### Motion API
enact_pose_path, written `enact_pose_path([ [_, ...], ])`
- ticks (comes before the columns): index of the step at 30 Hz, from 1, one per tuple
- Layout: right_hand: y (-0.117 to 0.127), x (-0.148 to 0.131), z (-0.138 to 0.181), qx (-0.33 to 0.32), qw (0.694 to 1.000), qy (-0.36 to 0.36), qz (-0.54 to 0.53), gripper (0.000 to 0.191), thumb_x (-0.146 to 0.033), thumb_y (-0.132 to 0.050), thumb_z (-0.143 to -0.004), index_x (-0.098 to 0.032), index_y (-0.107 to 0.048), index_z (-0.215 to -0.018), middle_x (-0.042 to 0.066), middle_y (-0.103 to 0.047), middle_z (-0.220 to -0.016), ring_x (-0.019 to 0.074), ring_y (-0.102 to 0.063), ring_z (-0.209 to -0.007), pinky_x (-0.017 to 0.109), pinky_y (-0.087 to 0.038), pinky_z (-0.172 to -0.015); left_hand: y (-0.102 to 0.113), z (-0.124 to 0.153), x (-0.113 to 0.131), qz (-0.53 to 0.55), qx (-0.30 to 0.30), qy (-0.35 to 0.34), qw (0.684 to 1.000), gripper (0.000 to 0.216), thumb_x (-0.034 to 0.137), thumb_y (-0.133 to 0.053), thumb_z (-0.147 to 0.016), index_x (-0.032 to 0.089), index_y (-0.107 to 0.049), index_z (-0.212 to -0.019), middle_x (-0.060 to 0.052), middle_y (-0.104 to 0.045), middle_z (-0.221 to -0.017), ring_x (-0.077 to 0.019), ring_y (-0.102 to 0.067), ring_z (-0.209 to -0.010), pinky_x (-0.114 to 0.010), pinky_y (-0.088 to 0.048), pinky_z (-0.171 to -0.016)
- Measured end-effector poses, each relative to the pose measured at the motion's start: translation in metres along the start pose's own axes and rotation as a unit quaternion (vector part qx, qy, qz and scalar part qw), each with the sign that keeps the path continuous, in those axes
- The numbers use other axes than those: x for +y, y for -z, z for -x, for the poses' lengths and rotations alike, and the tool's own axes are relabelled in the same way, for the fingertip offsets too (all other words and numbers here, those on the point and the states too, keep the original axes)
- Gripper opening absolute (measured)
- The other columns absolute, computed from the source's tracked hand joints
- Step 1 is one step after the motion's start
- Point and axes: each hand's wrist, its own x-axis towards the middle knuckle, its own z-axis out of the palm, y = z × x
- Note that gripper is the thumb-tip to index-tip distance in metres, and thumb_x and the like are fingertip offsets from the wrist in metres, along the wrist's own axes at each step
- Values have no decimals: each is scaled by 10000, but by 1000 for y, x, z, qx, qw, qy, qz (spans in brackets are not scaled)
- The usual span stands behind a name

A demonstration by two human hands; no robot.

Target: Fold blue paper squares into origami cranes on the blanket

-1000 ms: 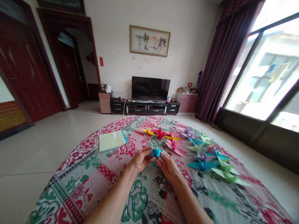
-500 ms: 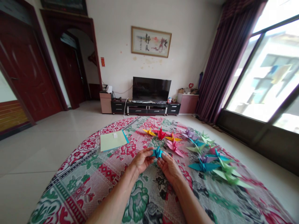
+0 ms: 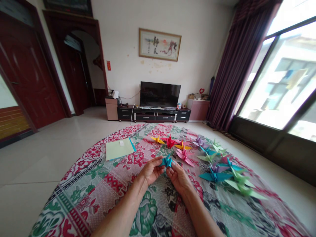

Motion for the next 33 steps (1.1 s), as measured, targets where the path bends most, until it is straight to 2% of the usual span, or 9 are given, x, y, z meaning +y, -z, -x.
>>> enact_pose_path([
  [6,2,1,0,0,1000,5,6,237,-171,-751,-618,-172,-589,-791,-9,-681,-736,97,-639,-625,197,-545,-610,1,-1,-1,-10,-11,-9,1000,216,53,-593,-719,118,-602,-924,-28,-655,-625,-117,-614,-509,-194,-495,-451],
  [12,-4,2,2,33,998,30,42,307,-183,-772,-585,-206,-581,-824,-43,-652,-661,91,-617,-566,216,-547,-595,4,-2,3,-91,-2,-22,996,219,82,-640,-687,108,-614,-903,-23,-647,-608,-118,-609,-485,-183,-469,-417],
  [19,-6,1,4,22,997,40,67,291,-193,-776,-576,-197,-591,-801,-37,-655,-695,92,-613,-596,208,-534,-601,3,-1,1,-138,4,-38,990,264,142,-714,-625,123,-613,-868,-18,-660,-641,-112,-604,-495,-178,-449,-416],
  [25,-3,1,2,2,998,26,54,255,-211,-767,-590,-191,-602,-783,-31,-663,-716,96,-618,-620,227,-527,-649,-3,5,2,-162,-10,-25,986,196,242,-723,-632,125,-584,-705,-17,-638,-584,-125,-600,-494,-184,-432,-412],
  [29,-3,-1,4,-12,999,2,51,252,-223,-765,-601,-181,-604,-790,-17,-671,-714,103,-624,-618,238,-525,-655,-3,6,1,-157,-29,-11,987,168,255,-690,-676,119,-592,-690,-14,-616,-536,-117,-582,-471,-196,-445,-429],
  [33,-4,-2,5,-6,999,-16,33,224,-239,-755,-623,-178,-606,-777,-17,-670,-681,95,-627,-609,219,-520,-652,0,2,-1,-101,-36,-2,994,140,244,-649,-724,118,-592,-709,-10,-598,-525,-111,-571,-463,-201,-457,-434],
])
